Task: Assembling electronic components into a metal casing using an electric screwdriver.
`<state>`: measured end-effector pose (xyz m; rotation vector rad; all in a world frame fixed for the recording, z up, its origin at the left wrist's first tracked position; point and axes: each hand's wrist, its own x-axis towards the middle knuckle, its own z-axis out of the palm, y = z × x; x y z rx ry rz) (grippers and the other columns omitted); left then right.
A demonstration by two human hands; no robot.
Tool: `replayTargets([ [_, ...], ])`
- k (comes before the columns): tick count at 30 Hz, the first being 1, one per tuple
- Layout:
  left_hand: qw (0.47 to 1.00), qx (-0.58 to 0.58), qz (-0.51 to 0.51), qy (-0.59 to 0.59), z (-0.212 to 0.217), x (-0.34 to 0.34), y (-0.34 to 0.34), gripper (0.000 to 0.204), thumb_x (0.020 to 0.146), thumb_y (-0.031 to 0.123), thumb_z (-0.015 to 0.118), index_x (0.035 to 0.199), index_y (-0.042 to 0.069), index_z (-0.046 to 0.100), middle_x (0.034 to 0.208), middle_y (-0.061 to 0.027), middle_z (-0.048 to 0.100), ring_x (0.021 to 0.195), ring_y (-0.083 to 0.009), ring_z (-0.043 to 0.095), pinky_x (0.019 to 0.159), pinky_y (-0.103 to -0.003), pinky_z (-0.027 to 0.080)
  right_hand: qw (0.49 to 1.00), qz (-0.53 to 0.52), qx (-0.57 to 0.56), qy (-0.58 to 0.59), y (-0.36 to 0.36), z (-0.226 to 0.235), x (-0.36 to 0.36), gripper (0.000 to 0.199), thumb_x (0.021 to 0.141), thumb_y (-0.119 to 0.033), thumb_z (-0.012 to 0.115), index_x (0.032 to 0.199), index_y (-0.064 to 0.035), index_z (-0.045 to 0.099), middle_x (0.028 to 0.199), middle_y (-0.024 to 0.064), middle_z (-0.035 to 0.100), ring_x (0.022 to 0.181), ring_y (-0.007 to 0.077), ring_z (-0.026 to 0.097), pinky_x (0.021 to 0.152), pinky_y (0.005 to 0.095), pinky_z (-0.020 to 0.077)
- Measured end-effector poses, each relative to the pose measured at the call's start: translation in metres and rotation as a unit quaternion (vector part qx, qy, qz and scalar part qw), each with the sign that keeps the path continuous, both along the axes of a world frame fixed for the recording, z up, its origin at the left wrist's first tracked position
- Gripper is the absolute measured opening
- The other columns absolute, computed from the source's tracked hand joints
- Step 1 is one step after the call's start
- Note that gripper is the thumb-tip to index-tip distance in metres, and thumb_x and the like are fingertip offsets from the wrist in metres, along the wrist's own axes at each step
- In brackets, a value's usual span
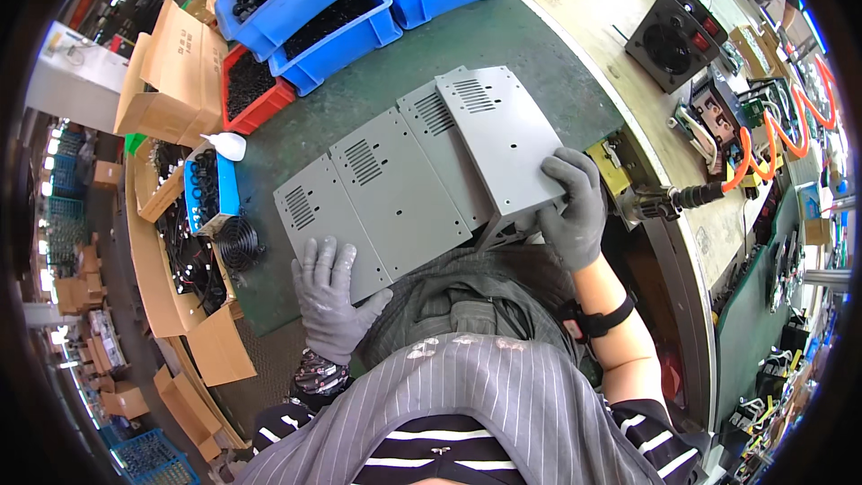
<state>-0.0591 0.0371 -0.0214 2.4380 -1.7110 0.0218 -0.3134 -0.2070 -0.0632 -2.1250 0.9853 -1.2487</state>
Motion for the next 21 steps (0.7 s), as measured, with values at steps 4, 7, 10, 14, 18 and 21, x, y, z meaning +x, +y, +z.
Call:
replayTargets([
  [4,0.999,0.019,0.034,-0.016,0.006,-0.002,-0.007,0.095,0.069,0.066,0.077,0.138,0.005,0.054,0.143,-0.0206,0.050,0.139,-0.0434,0.040,0.112,-0.067,0.028,0.999,0.040,-0.017,0.012,-0.009,0.005,-0.004,0.050,0.068,0.012,0.063,0.114,-0.0068,0.065,0.124,0.0172,0.060,0.116,0.0339,0.060,0.099,0.0404,0.0501],
  [7,0.998,0.039,0.043,-0.033,0.010,-0.006,-0.016,0.099,0.069,0.070,0.074,0.140,0.005,0.051,0.142,-0.0204,0.050,0.139,-0.0428,0.040,0.112,-0.065,0.030,0.990,0.047,-0.112,0.074,-0.041,0.009,-0.021,0.051,0.070,0.010,0.067,0.117,-0.0075,0.066,0.127,0.0183,0.059,0.117,0.0346,0.060,0.101,0.0398,0.0490],
  [10,0.996,0.049,0.055,-0.046,0.011,-0.009,-0.027,0.101,0.069,0.070,0.074,0.142,0.006,0.049,0.144,-0.0198,0.048,0.140,-0.0419,0.039,0.111,-0.065,0.031,0.989,-0.011,-0.112,0.101,-0.070,0.005,-0.030,0.051,0.074,0.003,0.071,0.124,-0.0091,0.066,0.132,0.0181,0.058,0.120,0.0350,0.059,0.102,0.0404,0.0486],
  [14,0.991,0.081,0.076,-0.072,0.008,-0.019,-0.040,0.104,0.068,0.073,0.072,0.148,0.012,0.044,0.149,-0.0152,0.044,0.142,-0.0400,0.037,0.111,-0.065,0.033,0.956,-0.015,-0.143,0.255,-0.075,-0.003,-0.022,0.068,0.075,-0.005,0.072,0.140,-0.0147,0.055,0.140,0.0166,0.052,0.133,0.0379,0.048,0.112,0.0458,0.0392],
  [18,0.990,0.084,0.072,-0.089,0.002,-0.031,-0.053,0.105,0.068,0.073,0.072,0.150,0.015,0.041,0.151,-0.0132,0.042,0.144,-0.0382,0.035,0.111,-0.066,0.033,0.912,0.015,-0.174,0.372,-0.062,0.005,-0.009,0.078,0.070,-0.006,0.072,0.144,-0.0176,0.052,0.137,0.0165,0.055,0.131,0.0337,0.051,0.110,0.0446,0.0420],
  [21,0.992,0.063,0.068,-0.092,-0.003,-0.035,-0.059,0.105,0.069,0.072,0.074,0.151,0.017,0.039,0.153,-0.0112,0.040,0.146,-0.0366,0.032,0.112,-0.066,0.032,0.887,0.024,-0.181,0.424,-0.062,0.022,-0.006,0.075,0.075,-0.001,0.070,0.147,-0.0132,0.049,0.141,0.0164,0.053,0.128,0.0339,0.054,0.108,0.0458,0.0449],
])
